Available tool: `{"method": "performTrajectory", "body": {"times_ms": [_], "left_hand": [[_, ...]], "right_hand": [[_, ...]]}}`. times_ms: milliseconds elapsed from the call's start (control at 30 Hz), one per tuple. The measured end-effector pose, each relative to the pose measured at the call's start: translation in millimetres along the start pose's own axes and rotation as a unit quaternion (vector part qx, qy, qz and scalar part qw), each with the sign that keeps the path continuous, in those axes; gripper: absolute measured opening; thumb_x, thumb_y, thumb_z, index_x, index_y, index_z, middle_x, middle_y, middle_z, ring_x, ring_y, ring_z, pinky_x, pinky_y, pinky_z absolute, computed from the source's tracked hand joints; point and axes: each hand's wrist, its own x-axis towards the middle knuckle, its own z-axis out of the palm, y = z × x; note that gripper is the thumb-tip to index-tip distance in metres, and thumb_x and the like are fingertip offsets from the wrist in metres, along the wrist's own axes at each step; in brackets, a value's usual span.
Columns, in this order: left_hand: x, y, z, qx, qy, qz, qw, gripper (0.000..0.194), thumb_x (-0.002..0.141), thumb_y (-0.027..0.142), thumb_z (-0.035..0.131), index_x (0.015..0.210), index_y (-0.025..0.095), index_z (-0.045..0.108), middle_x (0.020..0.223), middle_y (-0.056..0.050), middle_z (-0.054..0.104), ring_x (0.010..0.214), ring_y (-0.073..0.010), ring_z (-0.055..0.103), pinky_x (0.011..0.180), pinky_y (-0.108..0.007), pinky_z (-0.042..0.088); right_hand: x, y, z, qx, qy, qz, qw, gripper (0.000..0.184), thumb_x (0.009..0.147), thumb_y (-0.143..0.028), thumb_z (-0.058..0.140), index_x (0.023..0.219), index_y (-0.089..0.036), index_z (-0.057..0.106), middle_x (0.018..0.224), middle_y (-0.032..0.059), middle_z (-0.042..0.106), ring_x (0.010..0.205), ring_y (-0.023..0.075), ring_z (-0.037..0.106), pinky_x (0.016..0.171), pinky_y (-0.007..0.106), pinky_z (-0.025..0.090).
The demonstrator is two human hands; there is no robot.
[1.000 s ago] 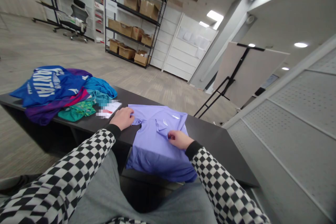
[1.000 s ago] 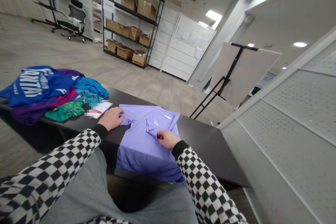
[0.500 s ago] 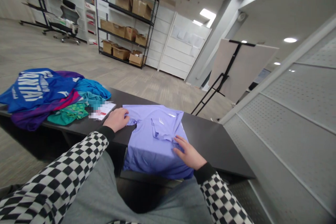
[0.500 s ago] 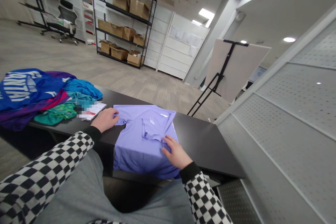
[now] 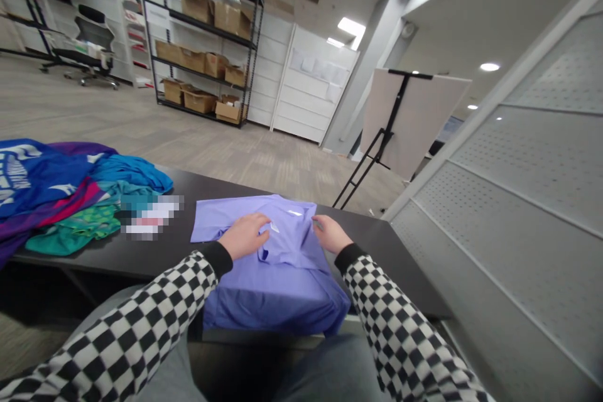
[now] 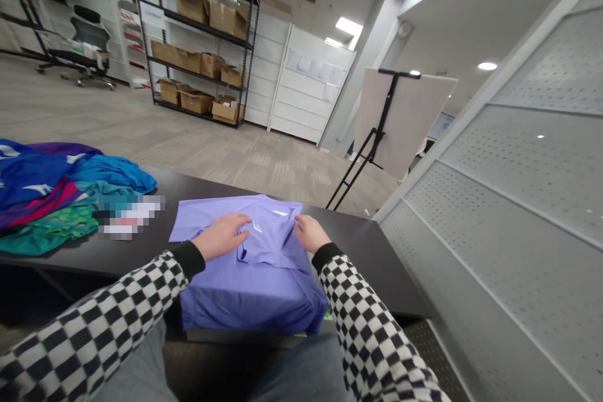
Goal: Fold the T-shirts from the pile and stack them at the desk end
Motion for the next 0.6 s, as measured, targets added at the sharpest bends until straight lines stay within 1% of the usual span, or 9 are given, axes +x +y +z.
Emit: {"method": "performTrajectory", "body": {"times_ms": [100, 167, 233, 300, 400, 467, 500, 533, 600], "left_hand": [[0, 9, 19.3, 0.029, -0.021, -0.013, 0.999, 0.047, 0.108, 0.035, 0.058, 0.151, 0.021, 0.072, 0.162, -0.016, 0.068, 0.154, -0.0343, 0.060, 0.133, -0.053, 0.041], [-4, 7, 26.3, 0.038, -0.026, -0.019, 0.999, 0.046, 0.107, 0.034, 0.059, 0.149, 0.022, 0.073, 0.163, -0.016, 0.066, 0.156, -0.0352, 0.058, 0.135, -0.056, 0.039], [-7, 4, 28.6, 0.043, -0.025, -0.021, 0.999, 0.043, 0.105, 0.031, 0.061, 0.145, 0.024, 0.076, 0.162, -0.015, 0.067, 0.154, -0.0353, 0.059, 0.134, -0.057, 0.039], [-8, 3, 28.2, 0.042, -0.019, -0.024, 0.999, 0.041, 0.103, 0.029, 0.062, 0.141, 0.025, 0.077, 0.160, -0.014, 0.069, 0.150, -0.0350, 0.062, 0.132, -0.056, 0.042], [-7, 3, 26.8, 0.033, -0.011, -0.023, 0.999, 0.041, 0.100, 0.027, 0.064, 0.137, 0.025, 0.078, 0.157, -0.014, 0.070, 0.148, -0.0348, 0.063, 0.130, -0.054, 0.043], [-7, 4, 26.9, 0.029, -0.006, -0.023, 0.999, 0.040, 0.098, 0.027, 0.064, 0.136, 0.025, 0.078, 0.157, -0.013, 0.070, 0.148, -0.0348, 0.062, 0.130, -0.053, 0.043], [-6, 4, 27.2, 0.029, -0.005, -0.024, 0.999, 0.040, 0.098, 0.026, 0.064, 0.135, 0.025, 0.079, 0.156, -0.013, 0.071, 0.148, -0.0348, 0.062, 0.130, -0.053, 0.044], [-7, 4, 27.7, 0.029, -0.004, -0.024, 0.999, 0.040, 0.097, 0.026, 0.064, 0.135, 0.025, 0.079, 0.156, -0.013, 0.071, 0.148, -0.0348, 0.062, 0.130, -0.053, 0.043], [-7, 4, 28.7, 0.033, -0.001, -0.024, 0.999, 0.039, 0.097, 0.026, 0.064, 0.134, 0.025, 0.079, 0.156, -0.012, 0.071, 0.148, -0.0351, 0.062, 0.130, -0.054, 0.043]], "right_hand": [[45, 13, 6, -0.038, -0.027, 0.006, 0.999, 0.051, 0.102, -0.009, 0.056, 0.150, -0.015, 0.073, 0.155, 0.0181, 0.071, 0.148, 0.0300, 0.065, 0.131, 0.044, 0.046], [67, 27, 11, -0.055, -0.036, 0.018, 0.998, 0.059, 0.098, -0.004, 0.056, 0.154, -0.017, 0.071, 0.165, 0.0183, 0.063, 0.153, 0.0319, 0.061, 0.132, 0.047, 0.045], [84, 42, 17, -0.072, -0.044, 0.036, 0.996, 0.062, 0.094, -0.002, 0.058, 0.152, -0.020, 0.072, 0.175, 0.0185, 0.053, 0.156, 0.0345, 0.058, 0.132, 0.050, 0.044], [98, 56, 20, -0.087, -0.054, 0.054, 0.993, 0.058, 0.090, -0.001, 0.061, 0.141, -0.020, 0.079, 0.178, 0.0183, 0.049, 0.157, 0.0358, 0.057, 0.133, 0.052, 0.043], [116, 74, 21, -0.105, -0.074, 0.068, 0.989, 0.044, 0.086, -0.001, 0.062, 0.118, -0.019, 0.085, 0.172, 0.0167, 0.056, 0.158, 0.0313, 0.056, 0.135, 0.046, 0.042], [125, 83, 18, -0.115, -0.085, 0.076, 0.987, 0.038, 0.087, -0.002, 0.062, 0.111, -0.019, 0.086, 0.169, 0.0157, 0.059, 0.157, 0.0281, 0.057, 0.134, 0.042, 0.042], [128, 87, 17, -0.121, -0.088, 0.082, 0.985, 0.036, 0.088, -0.003, 0.062, 0.110, -0.019, 0.086, 0.169, 0.0154, 0.060, 0.156, 0.0282, 0.058, 0.134, 0.043, 0.043], [130, 90, 15, -0.127, -0.090, 0.090, 0.984, 0.035, 0.089, -0.005, 0.063, 0.109, -0.020, 0.086, 0.170, 0.0152, 0.059, 0.154, 0.0299, 0.059, 0.133, 0.045, 0.044], [131, 95, 14, -0.140, -0.091, 0.108, 0.980, 0.032, 0.092, -0.008, 0.063, 0.110, -0.021, 0.086, 0.173, 0.0151, 0.056, 0.154, 0.0359, 0.059, 0.130, 0.056, 0.046]]}}
